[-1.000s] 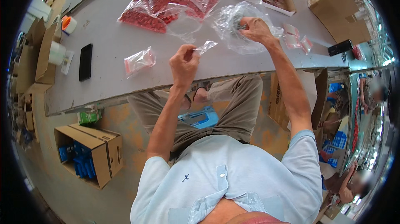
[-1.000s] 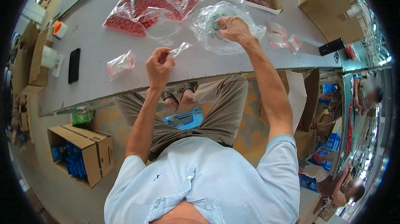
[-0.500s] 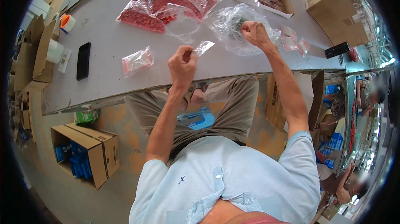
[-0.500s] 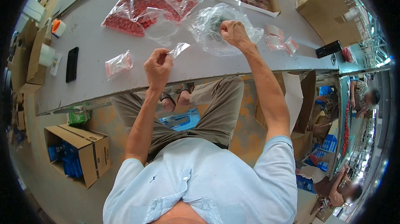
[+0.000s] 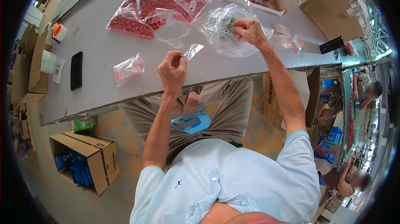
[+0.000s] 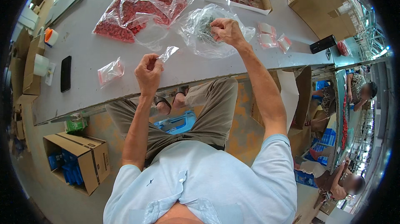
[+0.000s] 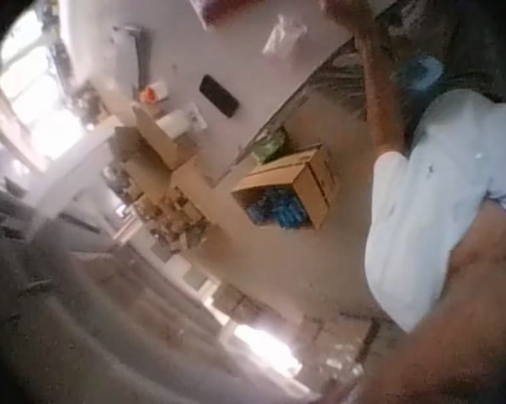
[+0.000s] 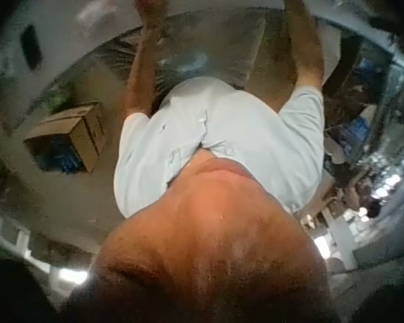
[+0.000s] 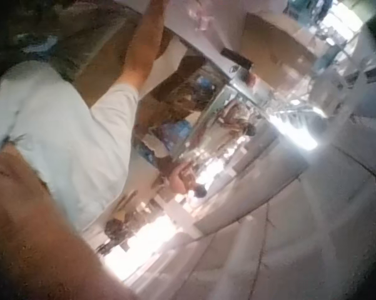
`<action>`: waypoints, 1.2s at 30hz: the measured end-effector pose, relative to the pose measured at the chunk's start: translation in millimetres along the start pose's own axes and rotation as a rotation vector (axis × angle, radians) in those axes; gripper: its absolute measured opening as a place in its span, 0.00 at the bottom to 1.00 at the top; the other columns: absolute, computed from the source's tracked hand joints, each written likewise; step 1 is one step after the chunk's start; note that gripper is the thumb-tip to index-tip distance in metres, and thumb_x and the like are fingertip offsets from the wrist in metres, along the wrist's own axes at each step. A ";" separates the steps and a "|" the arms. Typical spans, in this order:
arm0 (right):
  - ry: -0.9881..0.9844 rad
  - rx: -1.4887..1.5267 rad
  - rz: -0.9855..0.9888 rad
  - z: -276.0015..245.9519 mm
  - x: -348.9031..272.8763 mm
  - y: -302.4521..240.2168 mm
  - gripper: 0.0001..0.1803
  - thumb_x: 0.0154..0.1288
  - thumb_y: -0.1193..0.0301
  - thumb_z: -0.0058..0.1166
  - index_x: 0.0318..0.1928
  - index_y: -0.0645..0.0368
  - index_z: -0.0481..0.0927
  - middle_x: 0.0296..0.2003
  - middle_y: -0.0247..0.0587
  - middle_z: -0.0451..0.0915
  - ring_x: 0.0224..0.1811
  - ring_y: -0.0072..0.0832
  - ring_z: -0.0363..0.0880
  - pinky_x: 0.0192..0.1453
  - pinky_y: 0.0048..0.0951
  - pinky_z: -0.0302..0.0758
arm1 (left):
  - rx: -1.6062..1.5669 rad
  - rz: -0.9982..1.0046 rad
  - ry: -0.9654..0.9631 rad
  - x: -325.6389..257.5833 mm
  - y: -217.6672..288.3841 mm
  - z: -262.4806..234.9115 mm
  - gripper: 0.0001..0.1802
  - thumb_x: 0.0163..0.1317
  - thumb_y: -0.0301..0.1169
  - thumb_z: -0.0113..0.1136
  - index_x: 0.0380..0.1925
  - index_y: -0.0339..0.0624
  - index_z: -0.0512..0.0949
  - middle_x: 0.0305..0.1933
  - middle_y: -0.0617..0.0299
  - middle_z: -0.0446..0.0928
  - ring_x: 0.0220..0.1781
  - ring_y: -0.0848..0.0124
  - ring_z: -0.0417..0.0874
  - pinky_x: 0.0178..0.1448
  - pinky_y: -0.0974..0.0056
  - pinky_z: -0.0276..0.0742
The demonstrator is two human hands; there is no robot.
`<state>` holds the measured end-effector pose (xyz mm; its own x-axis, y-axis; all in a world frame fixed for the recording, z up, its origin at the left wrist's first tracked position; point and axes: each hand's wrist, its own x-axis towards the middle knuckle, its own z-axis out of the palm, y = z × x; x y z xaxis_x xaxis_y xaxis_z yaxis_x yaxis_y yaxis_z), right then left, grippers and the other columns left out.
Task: Placing small plastic components into small resealable plastic bags.
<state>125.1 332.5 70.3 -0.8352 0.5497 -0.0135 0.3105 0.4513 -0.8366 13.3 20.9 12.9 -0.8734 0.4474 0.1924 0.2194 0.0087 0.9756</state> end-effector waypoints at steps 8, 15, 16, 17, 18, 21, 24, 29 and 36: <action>-0.050 0.310 0.007 -12.2 -5.2 19.5 0.10 0.73 0.70 0.63 0.49 0.62 0.88 0.32 0.34 0.86 0.25 0.15 0.78 0.30 0.17 0.75 | -0.015 0.007 0.006 0.6 -3.5 1.3 0.05 0.65 0.20 0.64 0.40 0.34 0.83 0.29 0.66 0.84 0.30 0.82 0.82 0.36 0.73 0.78; -0.023 0.594 0.158 -13.0 -10.4 14.6 0.11 0.75 0.65 0.65 0.47 0.59 0.87 0.33 0.31 0.85 0.27 0.14 0.78 0.31 0.17 0.72 | -0.022 -0.003 0.014 0.4 -3.2 1.6 0.05 0.64 0.22 0.66 0.39 0.34 0.84 0.29 0.65 0.84 0.30 0.81 0.82 0.37 0.71 0.78; -0.022 0.594 0.158 -13.8 -11.3 13.5 0.11 0.75 0.65 0.65 0.47 0.59 0.87 0.33 0.31 0.85 0.27 0.14 0.78 0.31 0.17 0.72 | -0.023 -0.003 0.012 0.4 -4.4 1.6 0.05 0.64 0.22 0.66 0.39 0.34 0.84 0.29 0.65 0.84 0.30 0.81 0.82 0.37 0.71 0.78; -0.021 0.667 0.159 -14.9 -11.7 11.9 0.11 0.75 0.65 0.64 0.47 0.60 0.87 0.33 0.31 0.85 0.27 0.13 0.76 0.31 0.18 0.72 | -0.016 0.003 0.020 0.8 -5.5 1.8 0.05 0.64 0.22 0.66 0.39 0.34 0.84 0.29 0.65 0.85 0.30 0.81 0.83 0.37 0.71 0.79; -0.021 0.739 0.161 -15.8 -12.0 10.4 0.11 0.75 0.65 0.64 0.47 0.60 0.87 0.33 0.31 0.84 0.26 0.13 0.74 0.31 0.19 0.71 | -0.010 0.009 0.028 0.9 -6.2 2.0 0.05 0.64 0.22 0.66 0.39 0.34 0.84 0.29 0.64 0.85 0.30 0.81 0.83 0.37 0.71 0.79; -0.017 0.787 0.122 -10.2 -17.9 -2.6 0.10 0.76 0.67 0.63 0.46 0.61 0.86 0.31 0.30 0.82 0.25 0.13 0.70 0.29 0.18 0.68 | 0.007 -0.023 0.047 -0.7 -5.6 0.8 0.05 0.64 0.23 0.66 0.39 0.35 0.85 0.29 0.63 0.85 0.30 0.79 0.84 0.37 0.70 0.80; -0.031 0.750 0.036 11.1 -40.8 -38.7 0.10 0.76 0.68 0.63 0.45 0.63 0.88 0.27 0.25 0.78 0.25 0.12 0.71 0.29 0.15 0.68 | 0.032 -0.037 0.085 0.4 1.3 1.2 0.06 0.63 0.24 0.66 0.39 0.35 0.85 0.28 0.61 0.86 0.30 0.77 0.85 0.38 0.68 0.81; -0.125 0.629 -0.048 88.3 -93.7 -77.8 0.09 0.75 0.71 0.64 0.46 0.64 0.88 0.28 0.25 0.79 0.28 0.10 0.70 0.29 0.16 0.65 | 0.081 -0.008 0.070 5.4 3.1 5.9 0.07 0.63 0.22 0.65 0.40 0.32 0.85 0.29 0.62 0.86 0.28 0.78 0.85 0.34 0.70 0.80; -0.180 0.575 0.000 146.1 -91.4 -71.3 0.10 0.74 0.71 0.65 0.49 0.64 0.88 0.33 0.27 0.84 0.31 0.11 0.73 0.33 0.16 0.68 | 0.118 0.049 0.068 5.9 4.9 2.7 0.07 0.62 0.24 0.66 0.38 0.33 0.87 0.28 0.55 0.87 0.29 0.72 0.88 0.36 0.66 0.82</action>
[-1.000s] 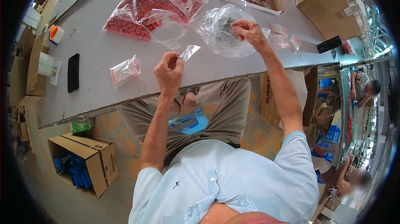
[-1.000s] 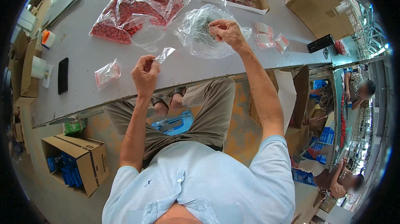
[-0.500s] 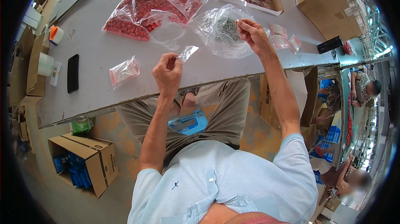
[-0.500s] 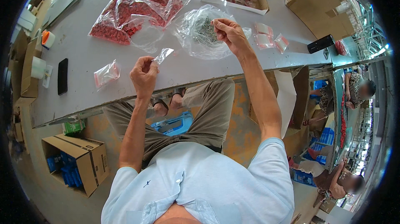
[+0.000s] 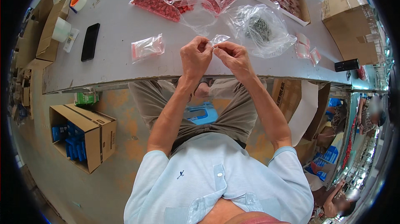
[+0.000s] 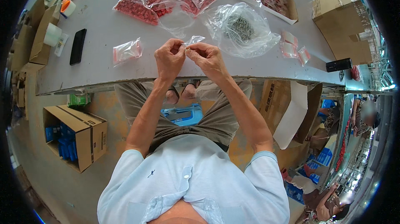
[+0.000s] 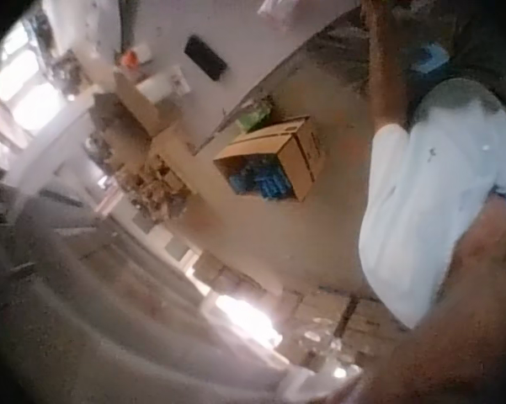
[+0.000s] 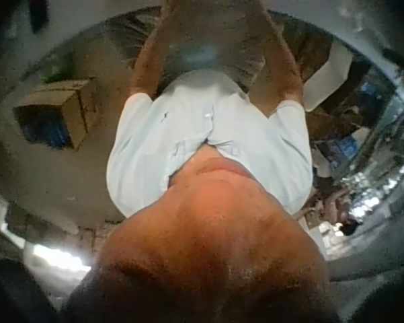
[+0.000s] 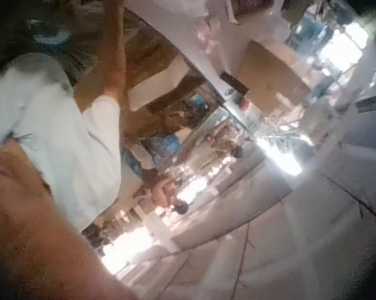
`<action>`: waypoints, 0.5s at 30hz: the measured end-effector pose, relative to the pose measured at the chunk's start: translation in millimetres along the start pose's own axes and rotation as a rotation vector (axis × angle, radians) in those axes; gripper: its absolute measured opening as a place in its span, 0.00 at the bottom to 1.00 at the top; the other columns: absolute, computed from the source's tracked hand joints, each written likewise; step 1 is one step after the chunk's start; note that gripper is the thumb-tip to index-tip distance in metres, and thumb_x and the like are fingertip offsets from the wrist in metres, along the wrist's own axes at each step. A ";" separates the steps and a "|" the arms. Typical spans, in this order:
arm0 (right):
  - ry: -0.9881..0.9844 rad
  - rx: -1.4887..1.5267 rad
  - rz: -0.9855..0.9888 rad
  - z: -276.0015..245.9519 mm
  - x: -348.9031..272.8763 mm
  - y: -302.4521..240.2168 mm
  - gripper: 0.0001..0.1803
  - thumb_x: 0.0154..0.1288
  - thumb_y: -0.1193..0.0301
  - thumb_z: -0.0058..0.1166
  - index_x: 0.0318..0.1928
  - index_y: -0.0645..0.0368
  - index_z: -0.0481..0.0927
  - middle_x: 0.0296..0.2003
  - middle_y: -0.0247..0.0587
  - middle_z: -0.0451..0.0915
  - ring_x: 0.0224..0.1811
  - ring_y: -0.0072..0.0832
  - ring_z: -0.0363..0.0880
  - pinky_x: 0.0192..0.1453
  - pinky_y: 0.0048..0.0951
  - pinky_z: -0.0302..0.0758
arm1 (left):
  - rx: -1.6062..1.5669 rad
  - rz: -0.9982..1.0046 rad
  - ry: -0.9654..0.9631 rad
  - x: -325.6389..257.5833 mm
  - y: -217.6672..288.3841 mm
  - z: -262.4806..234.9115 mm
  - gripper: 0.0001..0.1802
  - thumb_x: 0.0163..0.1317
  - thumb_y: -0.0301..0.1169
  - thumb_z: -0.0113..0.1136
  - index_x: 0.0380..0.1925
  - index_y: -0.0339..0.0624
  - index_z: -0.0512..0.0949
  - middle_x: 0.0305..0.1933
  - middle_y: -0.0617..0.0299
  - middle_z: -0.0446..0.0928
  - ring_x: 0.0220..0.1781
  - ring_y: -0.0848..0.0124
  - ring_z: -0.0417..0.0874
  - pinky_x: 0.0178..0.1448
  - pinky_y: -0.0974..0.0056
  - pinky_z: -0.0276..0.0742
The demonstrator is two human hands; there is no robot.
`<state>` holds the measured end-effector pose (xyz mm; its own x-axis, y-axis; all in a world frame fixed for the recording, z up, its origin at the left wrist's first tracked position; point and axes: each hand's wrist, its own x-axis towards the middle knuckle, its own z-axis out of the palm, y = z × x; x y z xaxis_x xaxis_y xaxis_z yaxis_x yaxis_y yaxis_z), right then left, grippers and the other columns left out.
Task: Placing small plastic components into small resealable plastic bags.
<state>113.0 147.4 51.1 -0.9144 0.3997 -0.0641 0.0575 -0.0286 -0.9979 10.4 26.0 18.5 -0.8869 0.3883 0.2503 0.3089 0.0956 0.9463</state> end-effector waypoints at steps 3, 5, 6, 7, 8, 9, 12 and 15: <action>0.017 0.004 -0.014 -2.3 7.2 5.5 0.11 0.74 0.71 0.65 0.50 0.65 0.89 0.33 0.27 0.84 0.33 0.11 0.74 0.34 0.17 0.69 | 0.004 -0.008 -0.034 0.8 1.5 -2.9 0.07 0.64 0.25 0.66 0.39 0.33 0.87 0.27 0.58 0.87 0.28 0.76 0.86 0.34 0.68 0.81; 0.021 -0.043 -0.042 -4.9 11.6 9.3 0.10 0.73 0.71 0.65 0.49 0.64 0.89 0.34 0.28 0.85 0.33 0.12 0.75 0.34 0.18 0.71 | -0.009 -0.023 -0.055 0.6 2.3 -4.6 0.07 0.64 0.25 0.66 0.38 0.33 0.87 0.27 0.59 0.87 0.27 0.76 0.86 0.34 0.68 0.81; 0.029 -0.088 -0.072 -5.5 12.6 10.1 0.10 0.73 0.72 0.65 0.49 0.64 0.89 0.34 0.30 0.86 0.34 0.12 0.77 0.35 0.19 0.73 | -0.015 -0.033 -0.085 0.5 1.9 -5.5 0.07 0.65 0.26 0.66 0.38 0.33 0.87 0.27 0.59 0.87 0.27 0.76 0.86 0.33 0.68 0.81; 0.029 -0.091 -0.072 -6.0 12.0 10.8 0.10 0.73 0.72 0.65 0.49 0.64 0.89 0.34 0.30 0.86 0.34 0.12 0.77 0.35 0.19 0.73 | -0.020 -0.042 -0.116 0.5 1.6 -6.4 0.07 0.65 0.26 0.66 0.37 0.32 0.87 0.27 0.59 0.87 0.27 0.76 0.86 0.33 0.68 0.81; 0.065 -0.246 -0.134 -4.9 11.0 9.3 0.10 0.72 0.72 0.66 0.49 0.64 0.89 0.35 0.33 0.87 0.33 0.14 0.79 0.35 0.21 0.75 | -0.021 -0.044 -0.114 0.8 1.7 -8.0 0.07 0.65 0.26 0.66 0.37 0.32 0.87 0.27 0.59 0.87 0.27 0.76 0.86 0.33 0.68 0.81; 0.101 -0.402 -0.196 -3.9 10.0 7.3 0.10 0.71 0.73 0.66 0.49 0.63 0.89 0.35 0.37 0.89 0.33 0.16 0.81 0.34 0.23 0.77 | -0.020 -0.051 -0.142 1.6 2.0 -9.8 0.08 0.65 0.27 0.66 0.37 0.32 0.87 0.27 0.59 0.86 0.27 0.76 0.86 0.33 0.68 0.81; 0.126 -0.676 -0.414 -1.2 8.2 -3.7 0.10 0.69 0.73 0.67 0.48 0.61 0.89 0.37 0.43 0.90 0.32 0.25 0.87 0.35 0.28 0.81 | -0.033 -0.073 -0.189 4.8 -1.9 -12.7 0.09 0.65 0.28 0.65 0.36 0.31 0.87 0.26 0.59 0.86 0.26 0.76 0.86 0.32 0.68 0.81; 0.103 -0.851 -0.501 -5.3 8.3 -7.3 0.09 0.68 0.73 0.67 0.47 0.60 0.88 0.38 0.45 0.89 0.33 0.35 0.89 0.37 0.33 0.83 | -0.064 -0.133 -0.235 7.3 4.5 -15.1 0.09 0.65 0.28 0.65 0.35 0.30 0.86 0.26 0.60 0.86 0.25 0.76 0.85 0.32 0.69 0.81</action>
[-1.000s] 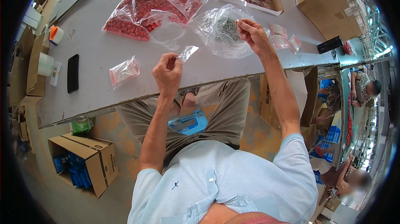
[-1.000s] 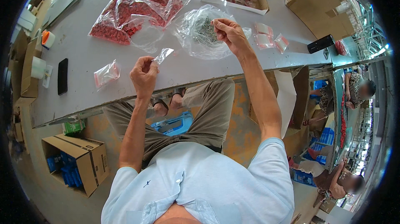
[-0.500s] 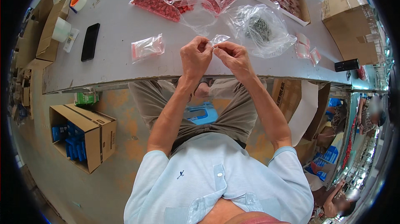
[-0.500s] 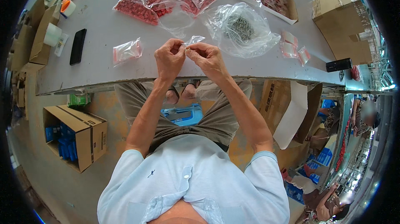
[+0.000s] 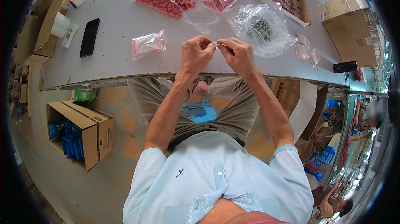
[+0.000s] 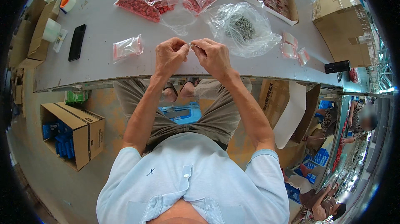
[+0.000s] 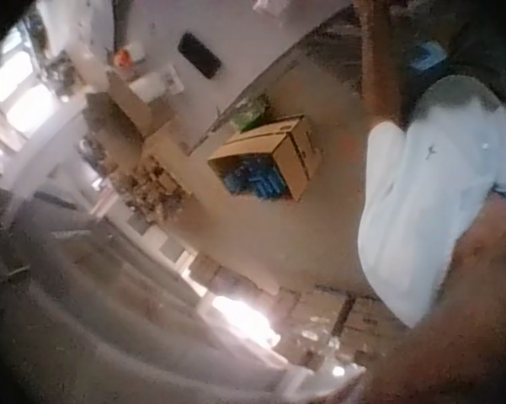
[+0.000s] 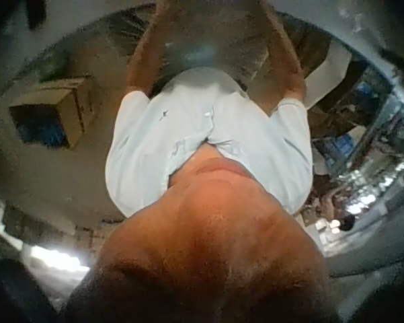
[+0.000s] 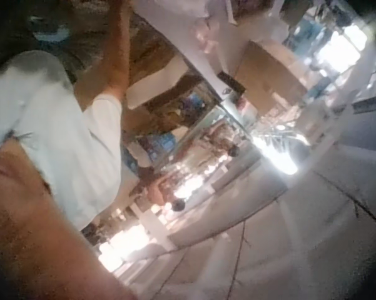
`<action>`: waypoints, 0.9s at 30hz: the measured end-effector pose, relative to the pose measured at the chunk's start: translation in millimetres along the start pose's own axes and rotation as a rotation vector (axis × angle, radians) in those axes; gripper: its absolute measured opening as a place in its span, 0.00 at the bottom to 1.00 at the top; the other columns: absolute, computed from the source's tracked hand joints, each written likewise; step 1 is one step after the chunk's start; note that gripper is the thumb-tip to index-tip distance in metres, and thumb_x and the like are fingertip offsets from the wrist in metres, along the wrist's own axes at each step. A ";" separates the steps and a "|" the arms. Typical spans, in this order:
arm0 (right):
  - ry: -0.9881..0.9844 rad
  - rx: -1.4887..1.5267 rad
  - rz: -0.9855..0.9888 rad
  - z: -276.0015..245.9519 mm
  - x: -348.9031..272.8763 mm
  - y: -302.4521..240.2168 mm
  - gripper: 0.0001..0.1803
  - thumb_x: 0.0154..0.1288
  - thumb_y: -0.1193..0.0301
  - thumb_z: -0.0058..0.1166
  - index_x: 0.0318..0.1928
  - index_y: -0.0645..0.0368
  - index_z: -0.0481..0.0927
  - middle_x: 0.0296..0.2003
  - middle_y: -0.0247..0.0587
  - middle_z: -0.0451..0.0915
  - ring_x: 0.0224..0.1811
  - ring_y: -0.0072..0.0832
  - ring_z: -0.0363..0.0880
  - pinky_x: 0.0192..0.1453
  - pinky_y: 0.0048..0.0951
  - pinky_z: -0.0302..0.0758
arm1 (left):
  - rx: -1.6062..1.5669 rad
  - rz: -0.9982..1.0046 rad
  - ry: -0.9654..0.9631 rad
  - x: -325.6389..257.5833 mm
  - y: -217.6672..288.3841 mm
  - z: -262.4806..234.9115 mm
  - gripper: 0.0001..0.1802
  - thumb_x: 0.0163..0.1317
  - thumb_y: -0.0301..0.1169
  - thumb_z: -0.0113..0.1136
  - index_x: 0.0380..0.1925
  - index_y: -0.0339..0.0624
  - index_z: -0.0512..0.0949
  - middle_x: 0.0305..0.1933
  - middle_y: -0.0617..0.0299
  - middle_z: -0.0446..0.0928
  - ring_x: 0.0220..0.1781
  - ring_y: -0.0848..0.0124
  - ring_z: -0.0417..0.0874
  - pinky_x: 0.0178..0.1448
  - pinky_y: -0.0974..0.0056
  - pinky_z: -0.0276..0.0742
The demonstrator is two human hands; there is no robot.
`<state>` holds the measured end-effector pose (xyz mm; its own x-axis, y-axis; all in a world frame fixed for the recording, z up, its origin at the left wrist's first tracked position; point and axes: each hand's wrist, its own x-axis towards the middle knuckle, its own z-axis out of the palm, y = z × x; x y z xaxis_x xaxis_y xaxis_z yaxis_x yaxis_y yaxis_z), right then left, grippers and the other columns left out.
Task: Placing small plastic components into small resealable plastic bags.
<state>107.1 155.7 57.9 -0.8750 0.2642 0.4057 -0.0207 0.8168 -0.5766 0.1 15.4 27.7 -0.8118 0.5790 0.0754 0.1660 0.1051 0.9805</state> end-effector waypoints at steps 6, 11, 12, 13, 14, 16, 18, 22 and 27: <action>-0.059 -0.032 0.017 -6.1 0.8 -1.4 0.10 0.68 0.72 0.67 0.48 0.59 0.88 0.39 0.44 0.89 0.35 0.37 0.90 0.38 0.35 0.84 | -0.044 -0.053 -0.022 0.0 -1.3 1.3 0.09 0.64 0.28 0.64 0.35 0.30 0.86 0.27 0.59 0.86 0.25 0.76 0.85 0.31 0.70 0.81; -0.068 0.000 0.052 -6.3 -2.0 0.2 0.11 0.67 0.72 0.67 0.48 0.59 0.88 0.40 0.45 0.89 0.35 0.36 0.90 0.39 0.34 0.85 | -0.038 -0.041 -0.019 0.5 -3.5 3.8 0.09 0.65 0.28 0.64 0.35 0.30 0.86 0.27 0.59 0.86 0.25 0.76 0.85 0.31 0.70 0.82; -0.069 0.020 0.063 -6.3 -2.2 0.1 0.12 0.66 0.72 0.68 0.49 0.60 0.88 0.40 0.45 0.89 0.35 0.36 0.90 0.39 0.34 0.85 | -0.025 -0.016 -0.006 0.7 -5.7 4.2 0.09 0.65 0.27 0.64 0.36 0.31 0.86 0.27 0.60 0.85 0.25 0.76 0.85 0.31 0.70 0.82; -0.067 0.021 0.063 -6.5 -2.1 -0.4 0.12 0.66 0.72 0.68 0.49 0.60 0.88 0.40 0.45 0.89 0.35 0.36 0.90 0.39 0.34 0.85 | -0.013 0.009 0.007 0.8 -7.3 4.6 0.09 0.65 0.27 0.64 0.36 0.31 0.86 0.27 0.60 0.85 0.25 0.76 0.85 0.31 0.70 0.82; -0.073 0.041 0.088 -7.1 -2.2 -0.9 0.12 0.66 0.73 0.68 0.49 0.60 0.88 0.38 0.45 0.89 0.34 0.34 0.89 0.39 0.33 0.85 | -0.012 0.010 0.006 0.4 -7.2 5.1 0.09 0.65 0.27 0.64 0.36 0.31 0.86 0.27 0.60 0.85 0.25 0.76 0.85 0.31 0.70 0.82; -0.078 0.061 0.111 -9.9 -1.5 -4.1 0.12 0.66 0.73 0.68 0.49 0.61 0.87 0.37 0.46 0.89 0.32 0.32 0.89 0.38 0.32 0.85 | -0.013 -0.011 0.034 -0.3 -6.9 5.5 0.09 0.62 0.28 0.64 0.34 0.32 0.87 0.26 0.55 0.86 0.28 0.72 0.87 0.36 0.65 0.82; -0.027 0.152 0.182 -15.0 -0.6 -9.4 0.10 0.68 0.74 0.68 0.48 0.62 0.87 0.32 0.42 0.88 0.29 0.23 0.86 0.35 0.27 0.82 | -0.019 -0.015 0.024 -1.1 -3.6 2.7 0.09 0.64 0.28 0.64 0.36 0.32 0.86 0.28 0.58 0.86 0.28 0.74 0.86 0.35 0.68 0.83; 0.095 0.311 0.216 -20.0 3.0 3.2 0.07 0.70 0.74 0.66 0.46 0.64 0.88 0.29 0.38 0.87 0.29 0.17 0.82 0.34 0.23 0.80 | -0.137 -0.041 0.060 -4.2 6.9 -7.4 0.07 0.70 0.26 0.63 0.39 0.32 0.84 0.31 0.60 0.85 0.29 0.77 0.85 0.35 0.71 0.84; 0.063 0.304 0.222 -20.3 42.2 2.6 0.07 0.72 0.73 0.64 0.45 0.64 0.88 0.32 0.40 0.88 0.32 0.20 0.85 0.37 0.24 0.81 | -0.243 -0.017 0.125 -4.2 -10.6 -22.1 0.06 0.69 0.26 0.62 0.39 0.33 0.83 0.29 0.61 0.86 0.28 0.77 0.85 0.34 0.70 0.82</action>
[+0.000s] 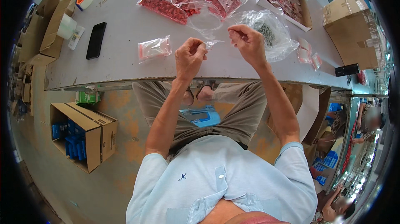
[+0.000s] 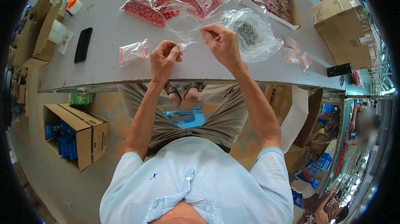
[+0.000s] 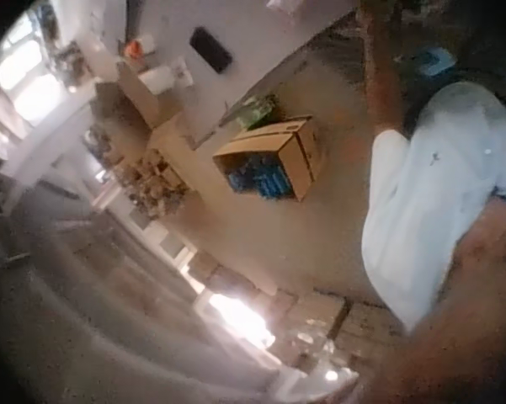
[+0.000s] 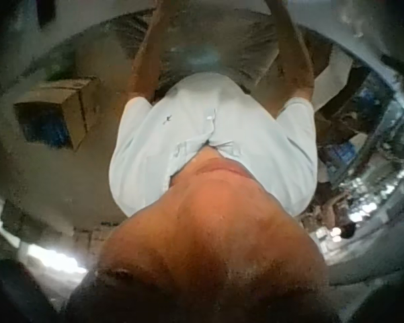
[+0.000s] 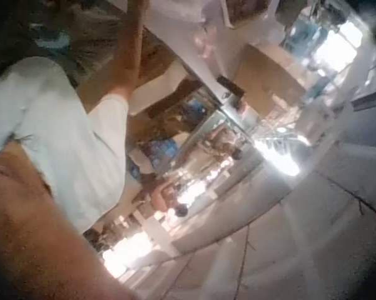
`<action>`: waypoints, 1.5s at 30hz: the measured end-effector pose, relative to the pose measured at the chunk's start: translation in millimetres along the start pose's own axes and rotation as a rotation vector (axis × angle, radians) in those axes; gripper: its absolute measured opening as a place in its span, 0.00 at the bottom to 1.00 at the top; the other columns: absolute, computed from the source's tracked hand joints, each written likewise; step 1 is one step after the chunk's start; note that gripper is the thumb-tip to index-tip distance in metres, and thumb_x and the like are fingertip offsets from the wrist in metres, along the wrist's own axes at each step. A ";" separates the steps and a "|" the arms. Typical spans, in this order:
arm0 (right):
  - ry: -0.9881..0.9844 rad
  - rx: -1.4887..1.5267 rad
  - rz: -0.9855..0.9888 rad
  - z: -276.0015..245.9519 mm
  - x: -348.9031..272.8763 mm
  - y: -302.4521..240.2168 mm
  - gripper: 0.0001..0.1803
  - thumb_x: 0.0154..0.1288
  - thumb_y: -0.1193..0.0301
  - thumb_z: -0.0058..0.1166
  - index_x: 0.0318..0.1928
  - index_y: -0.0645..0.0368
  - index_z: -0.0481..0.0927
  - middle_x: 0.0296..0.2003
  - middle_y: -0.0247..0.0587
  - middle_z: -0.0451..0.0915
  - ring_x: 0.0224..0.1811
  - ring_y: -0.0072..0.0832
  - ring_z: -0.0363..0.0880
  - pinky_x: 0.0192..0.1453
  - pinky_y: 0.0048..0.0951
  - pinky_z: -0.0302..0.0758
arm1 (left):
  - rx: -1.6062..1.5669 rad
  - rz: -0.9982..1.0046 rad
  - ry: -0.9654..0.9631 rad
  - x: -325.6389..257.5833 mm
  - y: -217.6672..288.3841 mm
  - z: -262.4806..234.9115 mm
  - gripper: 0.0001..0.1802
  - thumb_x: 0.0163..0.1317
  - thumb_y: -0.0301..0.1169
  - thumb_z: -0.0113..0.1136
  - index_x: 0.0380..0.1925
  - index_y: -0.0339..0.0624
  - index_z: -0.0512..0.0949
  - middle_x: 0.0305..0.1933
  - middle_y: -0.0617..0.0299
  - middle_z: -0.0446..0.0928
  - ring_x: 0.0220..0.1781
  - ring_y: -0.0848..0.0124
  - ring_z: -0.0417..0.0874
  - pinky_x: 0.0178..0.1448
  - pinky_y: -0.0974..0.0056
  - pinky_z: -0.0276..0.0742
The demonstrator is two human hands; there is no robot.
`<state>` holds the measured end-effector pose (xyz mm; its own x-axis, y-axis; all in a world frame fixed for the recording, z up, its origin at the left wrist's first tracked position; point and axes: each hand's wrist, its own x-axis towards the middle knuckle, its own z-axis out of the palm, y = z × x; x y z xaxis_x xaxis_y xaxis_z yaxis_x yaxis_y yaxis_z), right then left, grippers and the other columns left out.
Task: Placing small plastic components into small resealable plastic bags.
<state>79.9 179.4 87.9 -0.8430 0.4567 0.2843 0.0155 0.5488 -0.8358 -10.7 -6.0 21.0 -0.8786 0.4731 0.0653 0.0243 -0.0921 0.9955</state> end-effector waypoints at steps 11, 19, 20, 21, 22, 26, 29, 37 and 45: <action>-0.247 -0.549 -0.346 100.5 115.6 28.5 0.13 0.67 0.71 0.60 0.50 0.59 0.88 0.48 0.54 0.87 0.50 0.51 0.87 0.58 0.47 0.80 | -0.141 0.019 0.078 1.9 -7.3 -5.5 0.04 0.73 0.23 0.61 0.42 0.33 0.82 0.34 0.61 0.85 0.31 0.78 0.85 0.38 0.72 0.84; -0.333 -0.576 -0.258 121.7 138.2 36.0 0.11 0.64 0.66 0.62 0.42 0.59 0.88 0.38 0.56 0.87 0.44 0.53 0.87 0.51 0.50 0.81 | 0.068 0.096 0.152 2.8 -15.9 -4.0 0.05 0.71 0.23 0.62 0.41 0.32 0.82 0.32 0.61 0.86 0.32 0.78 0.86 0.37 0.71 0.84; -0.352 -0.581 -0.262 119.6 136.9 37.8 0.11 0.64 0.67 0.61 0.42 0.60 0.88 0.36 0.56 0.87 0.43 0.53 0.87 0.49 0.50 0.81 | 0.066 0.094 0.152 2.3 -16.3 -3.6 0.05 0.71 0.23 0.62 0.41 0.32 0.82 0.32 0.61 0.86 0.32 0.78 0.86 0.37 0.71 0.84; -0.352 -0.583 -0.260 116.3 133.6 40.1 0.11 0.64 0.67 0.61 0.42 0.60 0.88 0.36 0.56 0.87 0.43 0.53 0.87 0.49 0.50 0.81 | 0.059 0.104 0.188 1.5 -16.5 -2.9 0.05 0.68 0.24 0.64 0.40 0.33 0.83 0.30 0.61 0.85 0.30 0.78 0.85 0.36 0.69 0.82; -0.307 -0.526 -0.277 111.3 129.3 42.7 0.11 0.64 0.67 0.61 0.41 0.61 0.88 0.36 0.56 0.87 0.42 0.52 0.88 0.48 0.49 0.81 | 0.052 0.114 0.223 0.9 -16.6 -2.0 0.06 0.65 0.24 0.65 0.39 0.33 0.84 0.27 0.61 0.84 0.28 0.78 0.83 0.36 0.68 0.80; -0.188 -0.335 -0.236 85.5 108.4 39.2 0.12 0.64 0.67 0.63 0.40 0.63 0.88 0.36 0.54 0.88 0.37 0.45 0.89 0.45 0.42 0.83 | 0.114 0.108 0.224 -0.6 -12.6 -0.9 0.05 0.65 0.24 0.65 0.39 0.34 0.84 0.27 0.60 0.84 0.28 0.77 0.83 0.36 0.67 0.80; -0.153 -0.250 -0.180 67.2 86.6 26.8 0.12 0.66 0.67 0.64 0.41 0.64 0.88 0.34 0.48 0.90 0.32 0.31 0.89 0.39 0.33 0.84 | 0.181 0.142 0.235 -1.0 -13.6 -1.9 0.05 0.69 0.25 0.64 0.39 0.34 0.83 0.28 0.63 0.85 0.29 0.78 0.86 0.35 0.70 0.81; -0.221 0.323 0.143 32.5 14.4 8.9 0.07 0.68 0.78 0.63 0.44 0.68 0.87 0.29 0.37 0.87 0.29 0.17 0.84 0.32 0.22 0.82 | 0.216 0.168 0.245 -3.4 -12.6 1.9 0.05 0.69 0.25 0.64 0.39 0.34 0.83 0.29 0.63 0.85 0.29 0.78 0.85 0.36 0.70 0.81; -0.305 0.381 0.381 44.9 -15.8 16.1 0.10 0.66 0.72 0.67 0.42 0.67 0.87 0.31 0.39 0.88 0.30 0.20 0.86 0.31 0.23 0.86 | 0.289 0.289 0.219 -7.3 -8.0 6.4 0.05 0.68 0.24 0.64 0.39 0.33 0.83 0.29 0.59 0.85 0.30 0.77 0.85 0.36 0.67 0.81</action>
<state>69.4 149.5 48.9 -0.9325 0.3202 -0.1671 0.2000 0.0724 -0.9771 -1.4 -3.2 13.0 -0.8956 0.2652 0.3572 0.3873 0.0697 0.9193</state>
